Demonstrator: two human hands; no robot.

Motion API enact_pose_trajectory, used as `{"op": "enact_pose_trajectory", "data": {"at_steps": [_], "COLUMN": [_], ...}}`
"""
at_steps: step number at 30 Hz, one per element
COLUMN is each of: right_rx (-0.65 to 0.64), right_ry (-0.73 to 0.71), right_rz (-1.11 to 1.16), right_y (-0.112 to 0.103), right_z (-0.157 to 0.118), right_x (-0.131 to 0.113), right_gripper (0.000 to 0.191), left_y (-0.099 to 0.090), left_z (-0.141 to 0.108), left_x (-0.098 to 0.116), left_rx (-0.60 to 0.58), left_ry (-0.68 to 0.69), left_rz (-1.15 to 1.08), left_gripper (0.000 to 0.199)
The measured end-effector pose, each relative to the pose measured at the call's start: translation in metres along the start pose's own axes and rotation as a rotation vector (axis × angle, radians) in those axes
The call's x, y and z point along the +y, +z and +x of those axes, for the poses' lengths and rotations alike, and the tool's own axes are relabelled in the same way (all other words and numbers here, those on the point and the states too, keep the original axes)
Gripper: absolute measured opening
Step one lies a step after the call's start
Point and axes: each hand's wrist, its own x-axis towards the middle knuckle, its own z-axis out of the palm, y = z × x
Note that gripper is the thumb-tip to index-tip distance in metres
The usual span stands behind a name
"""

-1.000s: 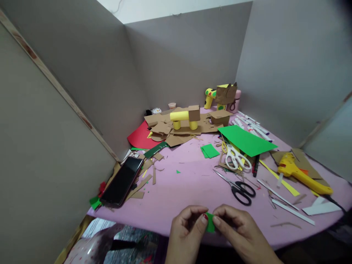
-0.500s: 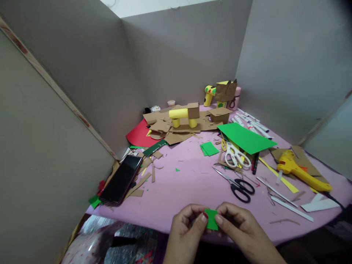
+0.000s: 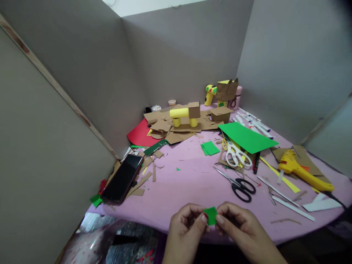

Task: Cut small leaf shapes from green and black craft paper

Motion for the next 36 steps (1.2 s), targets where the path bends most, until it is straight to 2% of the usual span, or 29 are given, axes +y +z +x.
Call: {"op": "enact_pose_trajectory", "data": {"at_steps": [5,9,11,14,18,21,26,28,29,31,33,36], "right_rx": [-0.005,0.039,0.069,0.092,0.103,0.130,0.121,0.122,0.114,0.080,0.043,0.005], "right_ry": [-0.003,-0.063,-0.151,-0.318,-0.512,-0.550,-0.513,-0.466,-0.414,-0.255,-0.085,0.091], "right_rz": [0.020,-0.120,-0.225,-0.313,-0.395,-0.433,-0.399,-0.345,-0.313,-0.240,-0.122,0.109], "right_y": [0.000,-0.001,-0.002,-0.004,-0.006,-0.005,-0.003,-0.002,-0.002,-0.001,0.000,0.001], "right_z": [0.000,0.001,0.001,0.001,0.000,0.000,0.000,0.001,0.001,0.001,0.003,0.005], "right_x": [0.000,-0.003,-0.004,-0.002,0.004,0.006,0.005,0.002,0.000,-0.003,-0.005,-0.006], "right_gripper": [0.026,0.023,0.018,0.013,0.028,0.031,0.025,0.018,0.014,0.011,0.018,0.021], "left_y": [-0.005,-0.008,-0.009,-0.010,-0.012,-0.015,-0.019,-0.018,-0.017,-0.015,-0.013,-0.012], "left_z": [0.003,0.005,0.004,0.002,0.000,0.001,-0.001,-0.002,-0.002,0.000,0.004,0.009], "left_x": [0.000,-0.001,0.000,0.002,0.000,-0.003,-0.007,-0.009,-0.010,-0.011,-0.012,-0.010], "left_rx": [-0.050,-0.070,-0.040,-0.019,-0.076,-0.090,-0.076,-0.055,-0.033,-0.007,-0.032,-0.074], "left_ry": [-0.009,0.020,0.136,0.381,0.649,0.748,0.812,0.741,0.646,0.361,0.094,-0.101], "left_rz": [0.042,0.137,0.267,0.466,0.617,0.686,0.661,0.604,0.555,0.401,0.197,-0.013], "left_gripper": [0.019,0.012,0.009,0.010,0.019,0.018,0.020,0.017,0.013,0.007,0.014,0.025]}}
